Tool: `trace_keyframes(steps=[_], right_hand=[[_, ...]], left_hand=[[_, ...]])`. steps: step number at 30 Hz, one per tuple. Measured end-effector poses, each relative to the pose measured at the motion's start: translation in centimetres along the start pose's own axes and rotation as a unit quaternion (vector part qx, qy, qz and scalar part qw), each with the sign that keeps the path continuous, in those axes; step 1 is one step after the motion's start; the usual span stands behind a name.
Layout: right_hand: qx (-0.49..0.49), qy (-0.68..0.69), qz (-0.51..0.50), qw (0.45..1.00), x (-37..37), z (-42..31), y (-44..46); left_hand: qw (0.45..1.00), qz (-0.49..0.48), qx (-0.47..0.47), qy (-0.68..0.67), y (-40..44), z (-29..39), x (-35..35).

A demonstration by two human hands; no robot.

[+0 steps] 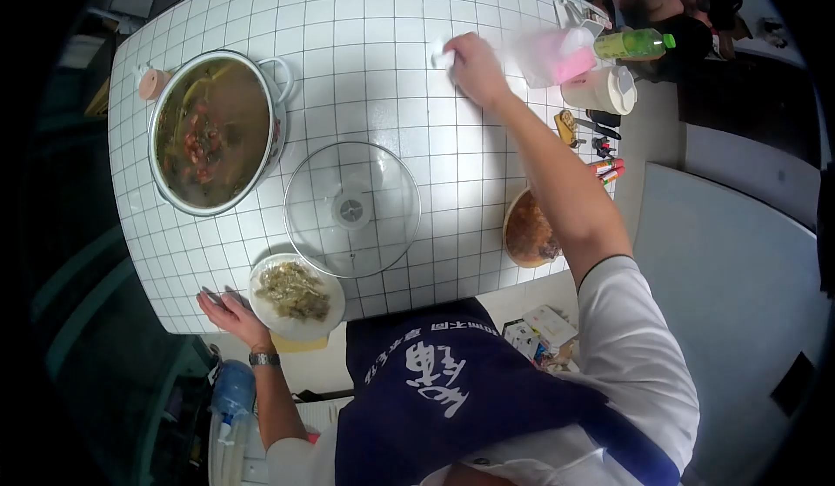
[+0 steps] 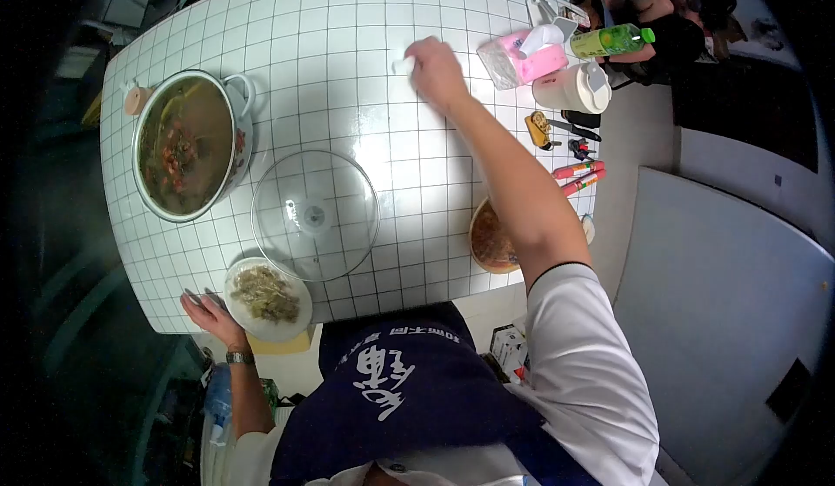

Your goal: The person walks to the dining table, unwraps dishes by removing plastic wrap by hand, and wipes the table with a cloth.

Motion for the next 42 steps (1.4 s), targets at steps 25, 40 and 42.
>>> trace_keyframes(steps=[25, 40, 42], right_hand=[[0.275, 0.348, -0.054, 0.895, -0.3, 6.4, -10.4], [-0.184, -0.020, -0.156, 0.970, -2.5, -8.4, -13.7], [-0.175, -0.019, -0.125, 0.976, -2.0, -8.8, -12.8]], left_hand=[[0.997, -0.004, 0.042, 0.062, -0.1, 0.2, 0.3], [0.998, 0.005, 0.023, 0.050, 0.0, 0.4, 0.4], [0.997, 0.003, 0.033, 0.071, 0.0, 0.2, 0.5]])
Point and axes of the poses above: each hand's wrist, its own y-axis towards the middle knuckle, its own x-axis out of the palm, z = x × y, the point moved 9 cm from there along y, towards the middle knuckle, and after that the axes turned 11 degrees about -y, right-handed, at the moved point
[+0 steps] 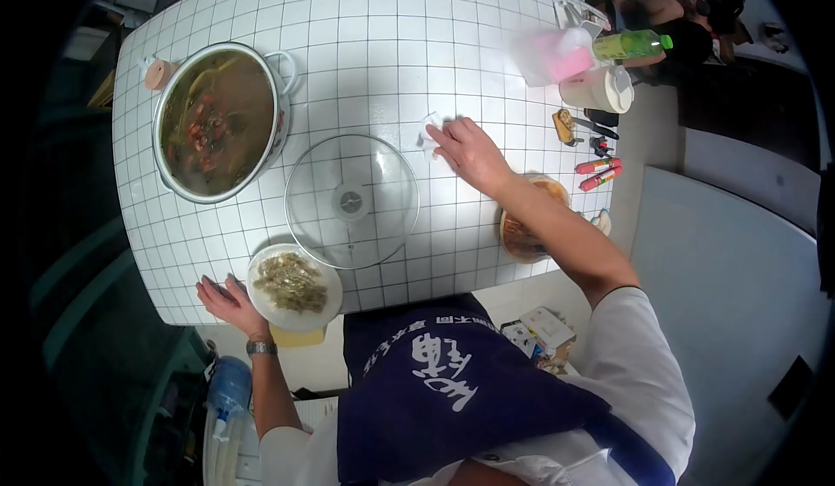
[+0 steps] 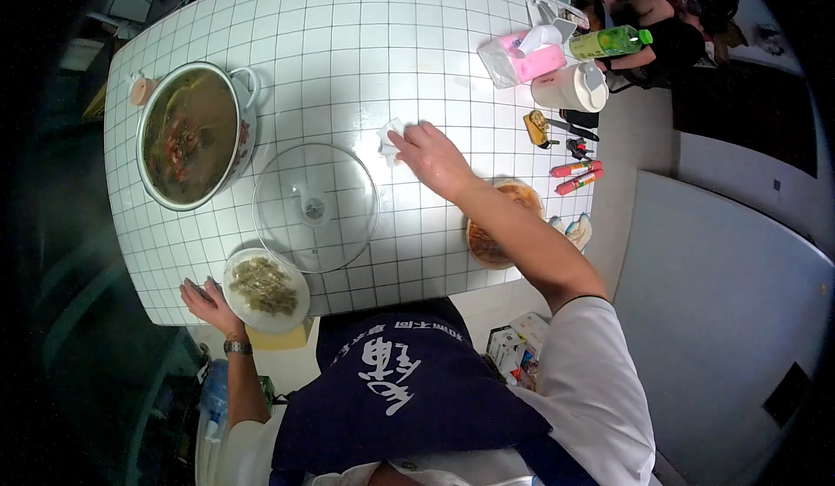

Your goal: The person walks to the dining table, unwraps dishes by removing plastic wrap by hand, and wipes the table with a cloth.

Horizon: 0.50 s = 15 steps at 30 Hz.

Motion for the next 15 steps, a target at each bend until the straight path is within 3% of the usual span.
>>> trace_keyframes(steps=[4, 9, 12, 15], right_hand=[[0.004, -0.024, 0.033, 0.999, 0.4, -0.2, 1.3], [0.048, -0.058, 0.144, 0.987, 0.0, 0.6, 4.1], [0.107, -0.064, 0.147, 0.981, 0.0, 1.7, 6.4], [0.108, -0.100, 0.140, 0.979, 0.2, 2.6, 8.1]], left_hand=[[1.000, 0.003, 0.006, 0.016, 0.0, 0.0, 0.0], [0.999, 0.009, 0.020, 0.046, -0.1, 0.3, 0.0], [0.999, 0.010, 0.023, 0.033, -0.1, 0.1, 0.1], [0.999, 0.010, 0.016, 0.034, -0.1, 0.3, 0.1]])
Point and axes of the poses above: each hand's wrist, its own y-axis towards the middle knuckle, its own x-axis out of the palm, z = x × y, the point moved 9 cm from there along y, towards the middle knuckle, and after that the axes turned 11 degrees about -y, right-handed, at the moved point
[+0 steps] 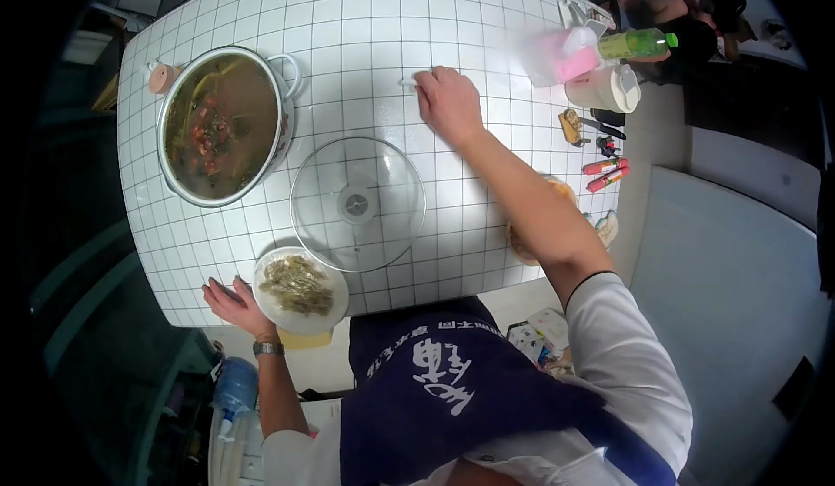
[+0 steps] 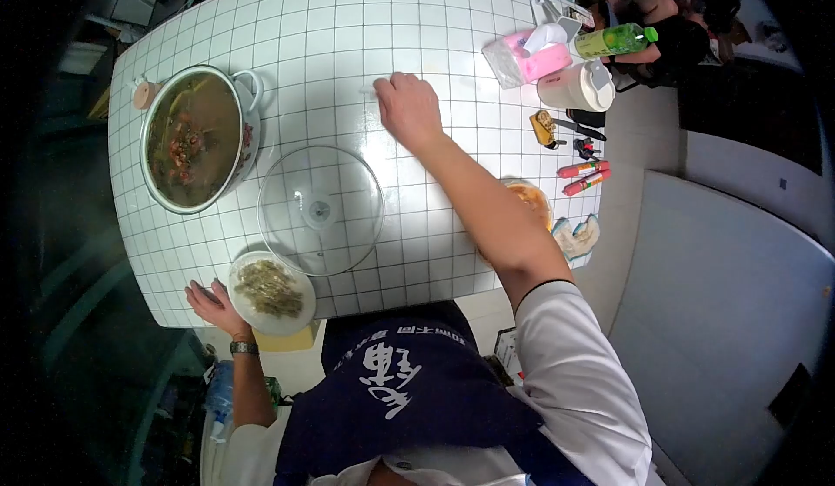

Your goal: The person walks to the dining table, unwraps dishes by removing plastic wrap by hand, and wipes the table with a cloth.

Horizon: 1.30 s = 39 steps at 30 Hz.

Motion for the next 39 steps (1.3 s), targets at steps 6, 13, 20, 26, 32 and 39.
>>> trace_keyframes(steps=[6, 13, 20, 26, 32, 39], right_hand=[[0.038, -0.060, 0.035, 0.997, -0.5, 3.5, 2.2], [0.165, -0.150, -0.057, 0.973, 1.1, 10.8, 2.0], [0.180, -0.094, -0.071, 0.977, -0.3, 8.2, -0.9], [0.057, -0.013, -0.050, 0.997, -0.1, 4.0, -0.3], [0.170, -0.086, -0.043, 0.981, 1.3, 12.0, 2.2], [0.074, -0.020, -0.059, 0.995, -0.7, 3.0, -3.0]], left_hand=[[1.000, -0.007, 0.002, 0.019, 0.0, -0.1, 0.1], [1.000, -0.007, 0.003, 0.018, -0.1, -0.2, 0.0], [1.000, 0.000, 0.008, 0.024, 0.0, 0.4, -0.2], [0.999, -0.011, 0.017, 0.031, 0.2, 0.1, 0.2], [0.999, -0.015, 0.011, 0.026, 0.1, -0.4, 0.2], [0.999, -0.008, 0.016, 0.029, 0.1, -0.1, 0.2]])
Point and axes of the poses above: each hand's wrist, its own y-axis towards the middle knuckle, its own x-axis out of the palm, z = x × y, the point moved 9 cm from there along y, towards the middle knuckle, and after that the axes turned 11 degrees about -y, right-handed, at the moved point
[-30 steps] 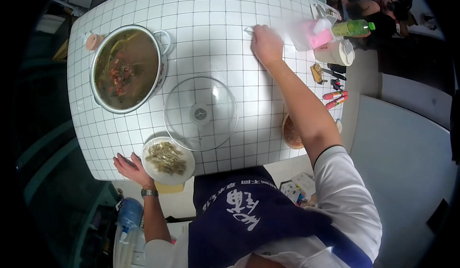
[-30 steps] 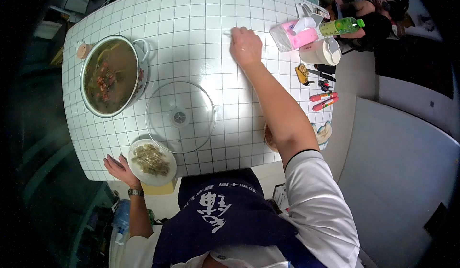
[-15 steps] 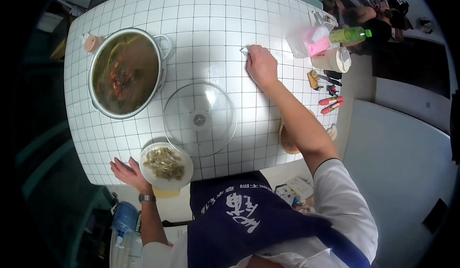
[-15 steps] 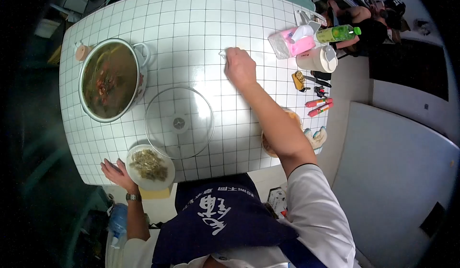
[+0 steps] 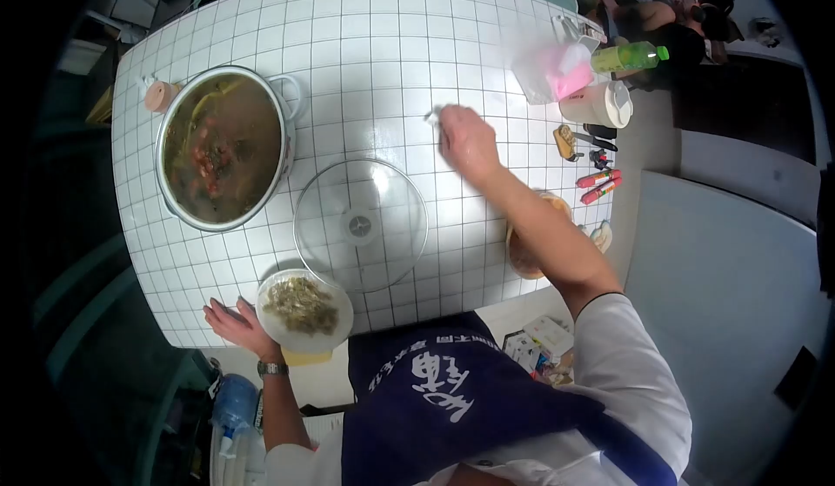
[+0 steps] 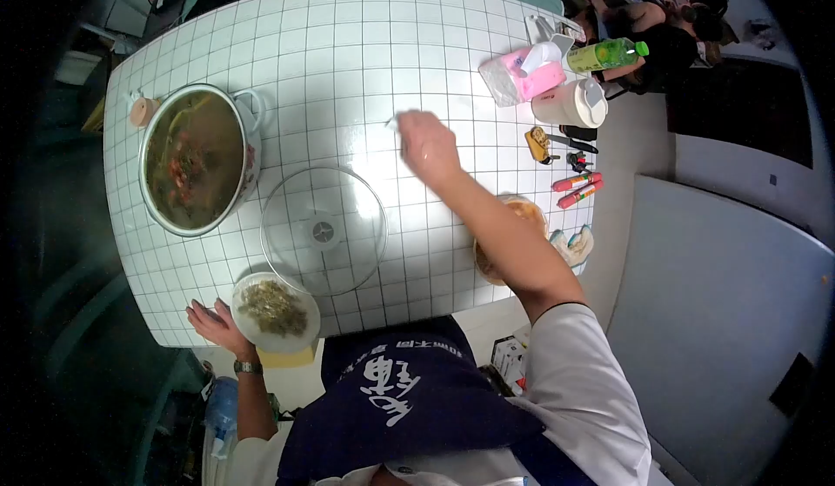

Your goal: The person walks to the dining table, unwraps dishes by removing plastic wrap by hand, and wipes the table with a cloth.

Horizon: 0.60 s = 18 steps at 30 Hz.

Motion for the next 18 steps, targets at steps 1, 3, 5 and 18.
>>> trace_keyframes(steps=[1, 3, 5, 18], right_hand=[[-0.018, 0.030, -0.010, 0.999, -0.2, -0.7, -0.1], [-0.035, 0.062, -0.020, 0.997, -0.2, -0.8, 0.8], [0.035, -0.018, -0.008, 0.999, 0.6, 2.4, 3.7], [-0.081, 0.058, -0.035, 0.994, 1.1, -2.3, 2.4]], left_hand=[[1.000, 0.003, 0.000, 0.000, 0.1, 0.1, -0.1], [1.000, -0.004, -0.003, 0.003, 0.1, 0.4, -0.1], [1.000, -0.005, -0.010, -0.005, 0.1, 0.5, -0.1], [1.000, -0.010, -0.002, 0.002, 0.0, 0.2, 0.0]])
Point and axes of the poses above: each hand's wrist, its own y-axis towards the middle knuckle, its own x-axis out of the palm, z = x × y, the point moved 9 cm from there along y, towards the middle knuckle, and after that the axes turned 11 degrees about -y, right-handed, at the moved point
